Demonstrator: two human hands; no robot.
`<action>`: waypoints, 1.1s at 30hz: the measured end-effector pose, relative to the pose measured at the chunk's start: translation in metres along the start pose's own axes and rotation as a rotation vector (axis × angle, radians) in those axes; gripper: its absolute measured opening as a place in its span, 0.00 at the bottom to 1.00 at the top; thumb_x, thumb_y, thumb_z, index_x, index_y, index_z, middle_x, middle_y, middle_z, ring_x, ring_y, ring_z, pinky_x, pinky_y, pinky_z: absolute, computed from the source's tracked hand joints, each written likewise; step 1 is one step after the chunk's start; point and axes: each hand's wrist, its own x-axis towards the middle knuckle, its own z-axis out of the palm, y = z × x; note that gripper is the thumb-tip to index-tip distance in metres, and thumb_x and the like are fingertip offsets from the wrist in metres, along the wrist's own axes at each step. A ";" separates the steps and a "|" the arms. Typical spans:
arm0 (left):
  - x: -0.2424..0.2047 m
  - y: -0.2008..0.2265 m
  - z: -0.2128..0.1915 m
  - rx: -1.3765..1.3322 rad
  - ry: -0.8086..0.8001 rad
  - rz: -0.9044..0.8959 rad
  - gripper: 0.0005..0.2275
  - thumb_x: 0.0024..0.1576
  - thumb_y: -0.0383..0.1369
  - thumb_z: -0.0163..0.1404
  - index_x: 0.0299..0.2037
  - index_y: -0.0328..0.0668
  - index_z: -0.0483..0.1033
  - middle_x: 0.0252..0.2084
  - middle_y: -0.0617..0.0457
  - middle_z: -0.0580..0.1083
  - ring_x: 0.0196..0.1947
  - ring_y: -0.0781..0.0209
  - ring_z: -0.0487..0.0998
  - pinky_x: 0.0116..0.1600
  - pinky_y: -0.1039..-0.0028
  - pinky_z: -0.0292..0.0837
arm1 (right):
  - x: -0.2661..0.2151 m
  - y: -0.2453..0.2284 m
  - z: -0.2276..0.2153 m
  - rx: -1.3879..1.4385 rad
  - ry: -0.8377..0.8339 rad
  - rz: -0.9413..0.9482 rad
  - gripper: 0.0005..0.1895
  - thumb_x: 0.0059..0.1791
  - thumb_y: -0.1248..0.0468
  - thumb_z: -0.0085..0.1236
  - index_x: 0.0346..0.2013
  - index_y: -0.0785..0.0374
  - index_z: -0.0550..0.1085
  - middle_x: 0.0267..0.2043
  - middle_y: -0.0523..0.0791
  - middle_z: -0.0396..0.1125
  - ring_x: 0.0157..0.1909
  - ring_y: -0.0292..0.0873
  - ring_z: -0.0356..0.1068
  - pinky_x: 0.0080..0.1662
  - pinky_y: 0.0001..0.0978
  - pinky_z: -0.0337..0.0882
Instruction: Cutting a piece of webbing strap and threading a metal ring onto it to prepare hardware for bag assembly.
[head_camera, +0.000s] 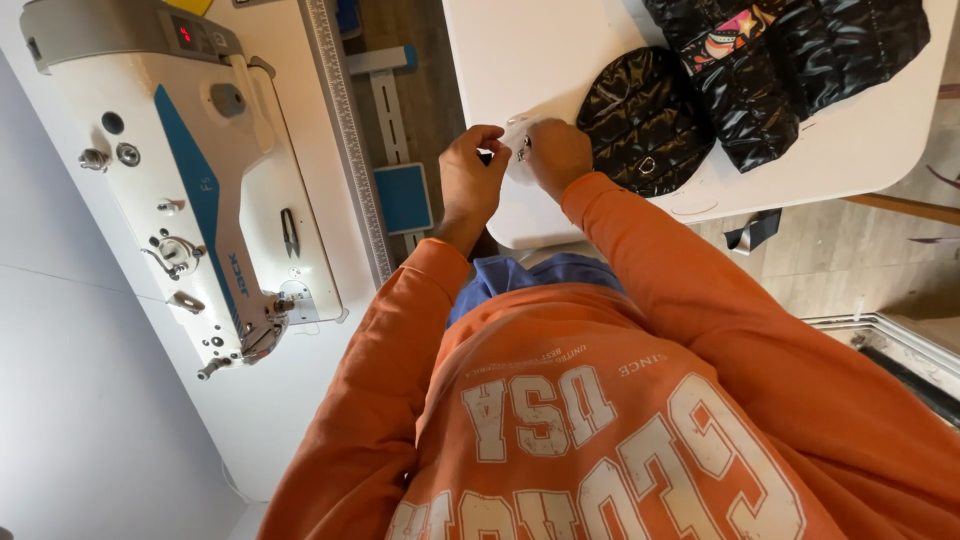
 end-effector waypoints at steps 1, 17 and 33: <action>0.000 0.000 0.001 0.003 0.000 -0.002 0.10 0.50 0.26 0.60 0.42 0.46 0.83 0.30 0.52 0.80 0.34 0.53 0.83 0.40 0.66 0.81 | 0.006 0.002 0.011 0.002 -0.003 -0.001 0.09 0.53 0.62 0.56 0.42 0.60 0.81 0.34 0.49 0.75 0.40 0.51 0.78 0.42 0.46 0.79; 0.005 -0.006 0.000 0.007 0.119 0.075 0.10 0.50 0.23 0.57 0.40 0.46 0.82 0.30 0.50 0.79 0.35 0.52 0.82 0.40 0.69 0.81 | -0.008 0.002 0.005 -0.041 0.088 -0.050 0.12 0.54 0.58 0.57 0.47 0.60 0.81 0.40 0.49 0.74 0.45 0.54 0.78 0.43 0.47 0.79; -0.020 -0.010 0.003 0.826 -0.131 0.755 0.09 0.53 0.26 0.51 0.38 0.56 0.79 0.43 0.64 0.72 0.25 0.61 0.81 0.27 0.70 0.78 | -0.088 0.023 -0.014 0.096 0.242 -0.277 0.08 0.52 0.66 0.57 0.43 0.58 0.80 0.37 0.45 0.75 0.40 0.51 0.77 0.39 0.43 0.78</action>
